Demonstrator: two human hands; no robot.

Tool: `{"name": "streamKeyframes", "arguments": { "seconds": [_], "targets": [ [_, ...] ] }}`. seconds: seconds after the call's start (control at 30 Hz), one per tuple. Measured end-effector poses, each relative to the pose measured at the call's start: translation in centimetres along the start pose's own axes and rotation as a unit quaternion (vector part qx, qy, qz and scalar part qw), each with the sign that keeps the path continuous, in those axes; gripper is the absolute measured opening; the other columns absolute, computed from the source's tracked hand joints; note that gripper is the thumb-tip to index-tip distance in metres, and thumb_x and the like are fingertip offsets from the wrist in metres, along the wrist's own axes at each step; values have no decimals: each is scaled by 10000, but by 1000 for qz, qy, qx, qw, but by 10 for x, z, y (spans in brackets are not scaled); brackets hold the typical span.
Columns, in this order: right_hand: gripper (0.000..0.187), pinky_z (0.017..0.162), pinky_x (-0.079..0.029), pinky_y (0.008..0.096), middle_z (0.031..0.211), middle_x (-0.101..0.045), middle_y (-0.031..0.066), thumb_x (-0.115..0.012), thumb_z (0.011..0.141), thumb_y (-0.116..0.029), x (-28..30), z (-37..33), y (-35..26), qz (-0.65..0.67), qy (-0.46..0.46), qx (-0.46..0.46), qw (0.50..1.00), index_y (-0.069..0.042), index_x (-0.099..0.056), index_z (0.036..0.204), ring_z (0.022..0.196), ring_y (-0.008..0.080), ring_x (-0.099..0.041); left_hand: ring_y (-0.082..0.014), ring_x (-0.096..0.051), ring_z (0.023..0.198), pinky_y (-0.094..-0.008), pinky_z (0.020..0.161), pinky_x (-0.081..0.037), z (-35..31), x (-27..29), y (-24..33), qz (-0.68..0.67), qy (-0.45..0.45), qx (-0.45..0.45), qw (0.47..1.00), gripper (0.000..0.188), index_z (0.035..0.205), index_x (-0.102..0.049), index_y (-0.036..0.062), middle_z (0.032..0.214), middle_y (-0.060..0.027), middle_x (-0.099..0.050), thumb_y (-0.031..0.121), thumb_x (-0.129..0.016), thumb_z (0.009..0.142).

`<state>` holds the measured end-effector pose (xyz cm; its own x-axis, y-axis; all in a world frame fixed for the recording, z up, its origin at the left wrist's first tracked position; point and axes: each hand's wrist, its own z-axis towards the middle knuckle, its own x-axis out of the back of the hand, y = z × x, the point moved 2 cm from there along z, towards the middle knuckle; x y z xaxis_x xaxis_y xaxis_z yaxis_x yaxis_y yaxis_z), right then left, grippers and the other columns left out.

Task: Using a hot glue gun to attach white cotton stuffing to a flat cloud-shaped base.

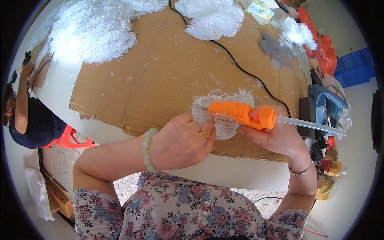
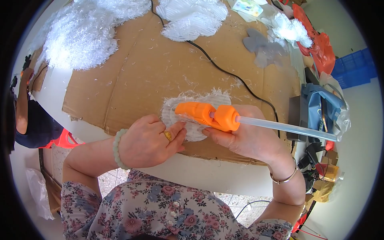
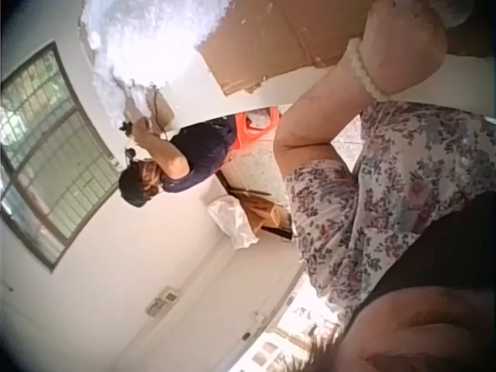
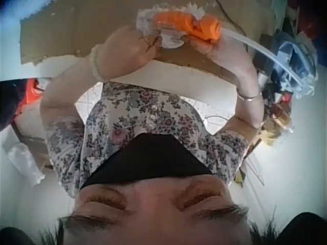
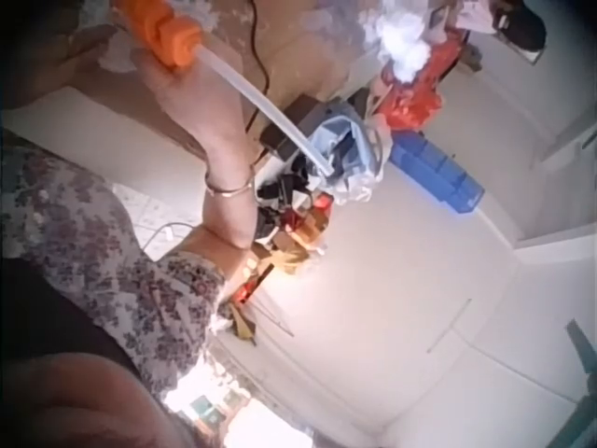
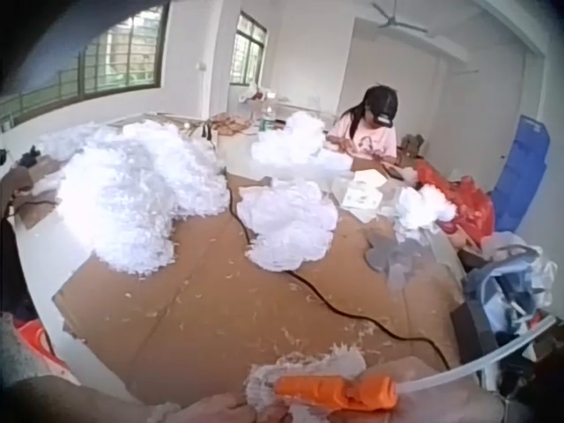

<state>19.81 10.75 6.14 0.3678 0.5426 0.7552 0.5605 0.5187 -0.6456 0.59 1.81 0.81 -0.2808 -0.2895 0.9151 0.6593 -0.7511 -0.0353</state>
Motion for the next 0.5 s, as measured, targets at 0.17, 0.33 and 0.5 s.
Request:
{"name": "streamKeyframes", "arguments": {
  "seconds": [0.17,0.33,0.5],
  "targets": [
    [312,615,-469,352,775,-624,144,-710,760,-279,3,3,-5,34,-25,-85,996,-24,-612,910,675,304,-592,-135,-515,536,-275,526,-393,0,-1,0,2,-1,-2,1000,302,875,-634,-17,959,-160,-654,214,-684,687],
    [244,564,-440,241,723,-592,5,-738,745,-134,3,-1,3,32,-10,-28,999,3,-595,888,615,96,-518,-140,-521,539,-275,527,-395,0,-1,-1,-9,2,-1,1000,304,871,-629,-20,966,-161,-652,215,-688,689],
    [238,590,-438,227,757,-577,-16,-708,784,-112,26,-21,9,241,69,-164,954,-22,-578,961,655,91,-526,-141,-528,553,-275,536,-406,0,-1,0,-7,6,9,1000,304,872,-630,-15,975,-158,-649,222,-693,692]
  ]
}}
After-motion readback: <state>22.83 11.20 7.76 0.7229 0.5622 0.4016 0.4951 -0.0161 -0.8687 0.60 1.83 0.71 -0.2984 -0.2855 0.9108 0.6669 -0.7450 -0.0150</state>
